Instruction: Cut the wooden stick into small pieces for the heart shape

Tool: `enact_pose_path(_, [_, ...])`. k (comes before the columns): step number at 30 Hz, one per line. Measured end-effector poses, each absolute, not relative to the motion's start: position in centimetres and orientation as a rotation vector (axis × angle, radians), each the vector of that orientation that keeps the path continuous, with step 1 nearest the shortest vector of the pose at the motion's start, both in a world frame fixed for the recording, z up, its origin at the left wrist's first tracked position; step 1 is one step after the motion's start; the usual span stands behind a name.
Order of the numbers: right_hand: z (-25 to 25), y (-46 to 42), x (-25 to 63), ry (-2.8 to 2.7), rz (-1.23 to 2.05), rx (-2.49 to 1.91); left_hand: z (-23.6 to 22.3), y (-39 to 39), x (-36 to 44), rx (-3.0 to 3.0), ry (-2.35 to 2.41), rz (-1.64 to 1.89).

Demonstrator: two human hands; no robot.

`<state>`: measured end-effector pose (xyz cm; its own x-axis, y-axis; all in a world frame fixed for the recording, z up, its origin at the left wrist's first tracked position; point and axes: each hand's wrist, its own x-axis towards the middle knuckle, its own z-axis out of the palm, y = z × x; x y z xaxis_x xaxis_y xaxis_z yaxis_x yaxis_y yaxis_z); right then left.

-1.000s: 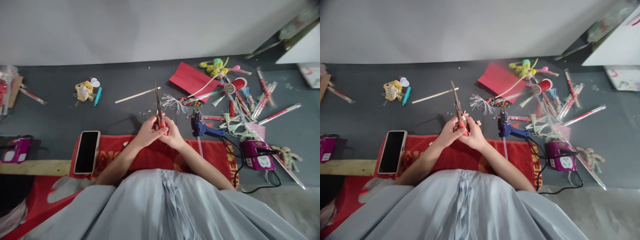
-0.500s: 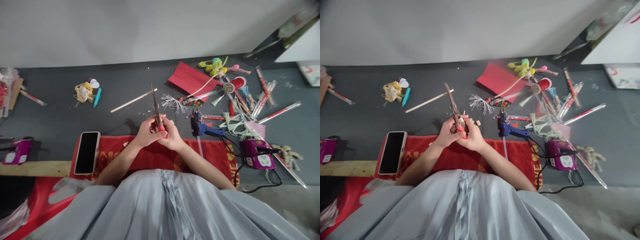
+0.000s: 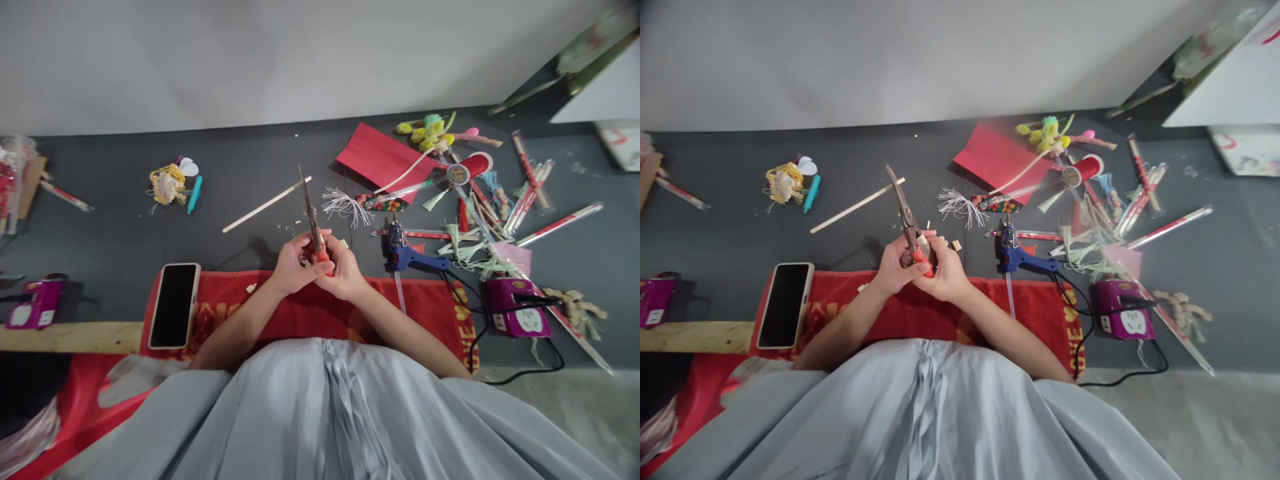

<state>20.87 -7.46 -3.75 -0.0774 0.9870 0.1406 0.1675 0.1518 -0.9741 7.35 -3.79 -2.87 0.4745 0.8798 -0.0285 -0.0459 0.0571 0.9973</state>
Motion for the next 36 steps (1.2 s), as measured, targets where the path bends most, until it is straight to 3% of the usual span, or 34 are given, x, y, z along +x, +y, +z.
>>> enact_pose_path(7, [-3.5, -7.3, 21.3, -1.466, 1.009, -1.246, -3.1, -3.4, 7.4, 1.544, 0.824, 0.878])
enact_pose_path(16, [-1.5, -6.7, 23.8, -1.646, 0.734, -1.679, -1.7, -2.4, 4.5, 2.331, 1.356, 1.598])
enact_pose_path(21, [-1.6, -7.0, 23.3, -1.813, 0.740, -1.614, -2.5, -0.8, 3.3, 2.437, 1.579, 1.403])
enact_pose_path(29, [-1.4, -7.3, 23.3, -1.904, 0.869, -1.491, -2.4, -0.5, 3.0, 2.429, 1.542, 1.655])
enact_pose_path(36, [-1.2, -7.1, 24.3, -1.946, 0.939, -1.377, -0.9, -0.8, 2.5, 2.435, 1.424, 1.510])
